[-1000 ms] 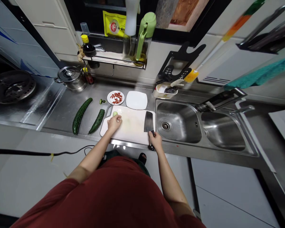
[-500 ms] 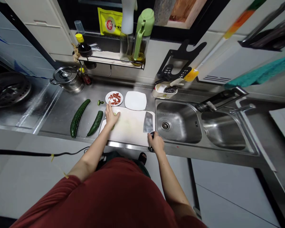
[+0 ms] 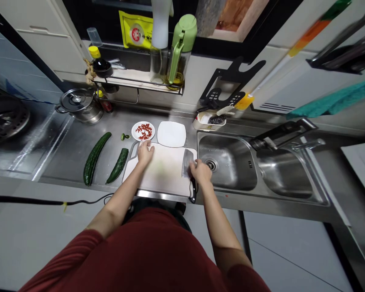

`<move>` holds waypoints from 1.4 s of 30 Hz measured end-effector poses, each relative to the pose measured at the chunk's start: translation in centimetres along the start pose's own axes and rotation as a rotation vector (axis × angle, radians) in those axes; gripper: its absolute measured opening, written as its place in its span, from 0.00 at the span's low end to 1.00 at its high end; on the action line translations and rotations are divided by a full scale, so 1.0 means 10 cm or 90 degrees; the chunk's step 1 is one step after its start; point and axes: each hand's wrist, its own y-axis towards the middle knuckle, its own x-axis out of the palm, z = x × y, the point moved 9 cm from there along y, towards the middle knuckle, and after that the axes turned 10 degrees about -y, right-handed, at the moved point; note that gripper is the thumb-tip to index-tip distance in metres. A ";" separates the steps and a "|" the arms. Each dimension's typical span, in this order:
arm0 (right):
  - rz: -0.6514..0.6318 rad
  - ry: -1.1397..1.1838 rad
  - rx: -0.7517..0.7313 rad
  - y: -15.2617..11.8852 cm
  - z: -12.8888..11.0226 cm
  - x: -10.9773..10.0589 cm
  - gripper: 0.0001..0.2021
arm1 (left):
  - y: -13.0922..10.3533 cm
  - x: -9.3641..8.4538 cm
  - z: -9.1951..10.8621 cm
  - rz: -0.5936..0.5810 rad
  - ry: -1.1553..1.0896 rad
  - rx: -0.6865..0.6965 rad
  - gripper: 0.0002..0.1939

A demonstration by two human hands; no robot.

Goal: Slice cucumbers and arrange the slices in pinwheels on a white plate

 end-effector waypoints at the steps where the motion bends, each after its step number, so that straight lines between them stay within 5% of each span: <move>1: 0.012 0.013 -0.012 0.13 -0.07 -0.07 0.26 | 0.03 0.07 -0.01 -0.022 -0.007 -0.018 0.22; 7: 0.094 0.049 -0.046 0.83 -0.47 -0.30 0.21 | 0.23 0.38 -0.06 -0.090 -0.019 -0.110 0.23; 17: 0.041 0.102 0.005 1.32 -0.68 -0.01 0.18 | 0.40 0.59 -0.15 -0.126 -0.036 -0.189 0.16; 33: 0.104 0.322 0.029 1.26 -0.53 -0.09 0.09 | 0.40 0.49 -0.09 -0.061 -0.156 -0.163 0.06; 42: 0.170 0.459 0.021 0.96 -0.49 -0.26 0.12 | 0.22 0.22 0.00 -0.015 -0.305 -0.161 0.05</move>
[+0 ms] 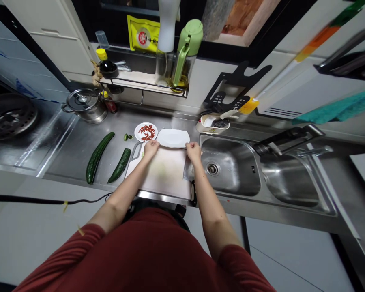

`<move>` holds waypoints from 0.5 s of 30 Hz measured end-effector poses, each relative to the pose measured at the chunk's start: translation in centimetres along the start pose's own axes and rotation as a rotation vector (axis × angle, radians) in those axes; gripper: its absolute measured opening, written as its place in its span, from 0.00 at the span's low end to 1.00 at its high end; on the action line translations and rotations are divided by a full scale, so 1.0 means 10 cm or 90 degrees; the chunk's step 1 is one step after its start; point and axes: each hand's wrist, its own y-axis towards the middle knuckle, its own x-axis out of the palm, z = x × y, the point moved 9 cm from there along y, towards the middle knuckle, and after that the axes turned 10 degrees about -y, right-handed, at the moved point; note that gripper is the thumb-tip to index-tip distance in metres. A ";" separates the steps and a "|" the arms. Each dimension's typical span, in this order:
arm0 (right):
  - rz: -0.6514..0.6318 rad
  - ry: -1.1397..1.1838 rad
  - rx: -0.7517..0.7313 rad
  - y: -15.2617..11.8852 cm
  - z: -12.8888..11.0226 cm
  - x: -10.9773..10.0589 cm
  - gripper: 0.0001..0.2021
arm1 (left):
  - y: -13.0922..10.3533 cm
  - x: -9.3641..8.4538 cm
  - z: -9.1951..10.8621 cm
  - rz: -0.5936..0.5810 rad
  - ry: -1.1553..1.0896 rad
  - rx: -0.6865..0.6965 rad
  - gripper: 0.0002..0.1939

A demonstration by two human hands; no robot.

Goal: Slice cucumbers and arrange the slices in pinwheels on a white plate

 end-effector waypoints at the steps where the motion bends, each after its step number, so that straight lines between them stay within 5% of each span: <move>1: -0.002 0.007 0.006 -0.04 -0.01 -0.02 0.12 | -0.03 -0.02 0.03 -0.002 -0.019 0.004 0.05; 9: -0.006 0.042 0.014 -0.31 -0.04 -0.13 0.13 | -0.24 -0.14 0.12 -0.009 -0.114 0.024 0.03; 15: 0.000 0.044 -0.033 -0.56 0.00 -0.13 0.12 | -0.48 -0.25 -0.01 -0.009 -0.150 0.031 0.04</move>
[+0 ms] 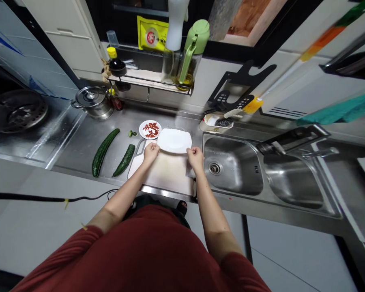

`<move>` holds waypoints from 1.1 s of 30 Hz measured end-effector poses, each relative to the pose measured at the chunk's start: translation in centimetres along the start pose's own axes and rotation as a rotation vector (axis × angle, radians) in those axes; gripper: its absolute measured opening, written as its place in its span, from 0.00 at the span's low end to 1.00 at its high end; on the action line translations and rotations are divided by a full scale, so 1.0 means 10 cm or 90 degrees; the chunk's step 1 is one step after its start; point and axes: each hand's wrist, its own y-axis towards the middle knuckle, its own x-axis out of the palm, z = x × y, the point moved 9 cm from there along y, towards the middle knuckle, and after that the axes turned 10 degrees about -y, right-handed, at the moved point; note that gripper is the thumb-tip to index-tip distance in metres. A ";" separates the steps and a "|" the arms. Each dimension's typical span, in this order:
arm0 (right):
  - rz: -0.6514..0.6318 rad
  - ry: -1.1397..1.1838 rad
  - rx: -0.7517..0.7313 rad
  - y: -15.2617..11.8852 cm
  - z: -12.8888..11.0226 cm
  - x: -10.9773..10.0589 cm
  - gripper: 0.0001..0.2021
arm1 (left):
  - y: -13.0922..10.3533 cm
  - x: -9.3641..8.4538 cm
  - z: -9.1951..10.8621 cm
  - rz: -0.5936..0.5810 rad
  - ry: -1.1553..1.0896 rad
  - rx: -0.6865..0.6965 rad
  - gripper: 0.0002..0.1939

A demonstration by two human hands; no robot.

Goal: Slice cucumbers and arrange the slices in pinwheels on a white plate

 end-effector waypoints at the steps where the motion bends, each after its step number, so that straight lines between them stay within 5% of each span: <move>1: -0.001 0.004 -0.013 -0.05 0.01 0.01 0.13 | -0.06 -0.03 -0.03 -0.001 -0.001 -0.003 0.05; 17: -0.077 -0.123 -0.008 -0.90 0.40 0.29 0.11 | -0.88 -0.47 -0.60 -0.032 -0.009 -0.088 0.11; 33: -0.082 -0.282 -0.025 -1.08 0.48 0.34 0.11 | -0.94 -0.52 -0.86 -0.047 0.028 -0.113 0.13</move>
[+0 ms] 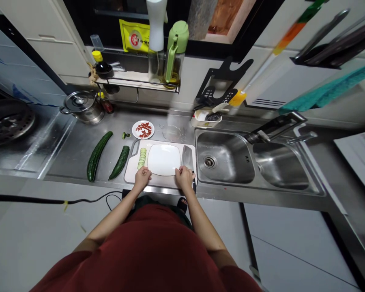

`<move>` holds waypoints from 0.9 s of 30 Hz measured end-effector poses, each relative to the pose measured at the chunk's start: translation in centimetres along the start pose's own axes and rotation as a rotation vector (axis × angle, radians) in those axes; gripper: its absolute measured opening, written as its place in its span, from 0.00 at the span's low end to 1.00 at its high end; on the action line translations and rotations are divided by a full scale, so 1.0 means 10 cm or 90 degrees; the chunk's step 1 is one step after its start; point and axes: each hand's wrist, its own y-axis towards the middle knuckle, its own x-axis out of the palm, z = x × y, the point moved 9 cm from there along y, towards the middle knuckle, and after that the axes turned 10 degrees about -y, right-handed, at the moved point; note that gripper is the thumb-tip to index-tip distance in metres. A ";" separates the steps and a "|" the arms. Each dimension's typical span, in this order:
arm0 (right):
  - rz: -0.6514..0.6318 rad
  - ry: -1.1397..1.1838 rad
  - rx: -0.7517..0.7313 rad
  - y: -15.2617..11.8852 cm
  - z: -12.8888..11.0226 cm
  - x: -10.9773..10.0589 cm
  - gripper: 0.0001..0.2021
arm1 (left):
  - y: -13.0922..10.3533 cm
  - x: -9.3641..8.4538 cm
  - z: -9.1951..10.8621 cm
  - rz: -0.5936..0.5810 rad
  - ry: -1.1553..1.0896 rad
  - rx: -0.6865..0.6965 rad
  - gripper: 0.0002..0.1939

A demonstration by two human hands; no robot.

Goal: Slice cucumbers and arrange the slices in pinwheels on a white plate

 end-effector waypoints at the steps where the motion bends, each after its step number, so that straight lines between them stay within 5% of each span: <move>1: -0.001 -0.012 -0.001 -0.01 -0.01 0.00 0.11 | 0.01 0.00 -0.01 -0.002 0.004 -0.005 0.13; 19: -0.013 -0.079 -0.020 -0.01 -0.05 -0.02 0.14 | -0.01 -0.02 0.00 -0.033 0.043 -0.041 0.15; 27: 0.014 -0.089 -0.018 -0.04 -0.06 -0.12 0.16 | -0.09 -0.26 0.62 0.094 0.416 0.200 0.09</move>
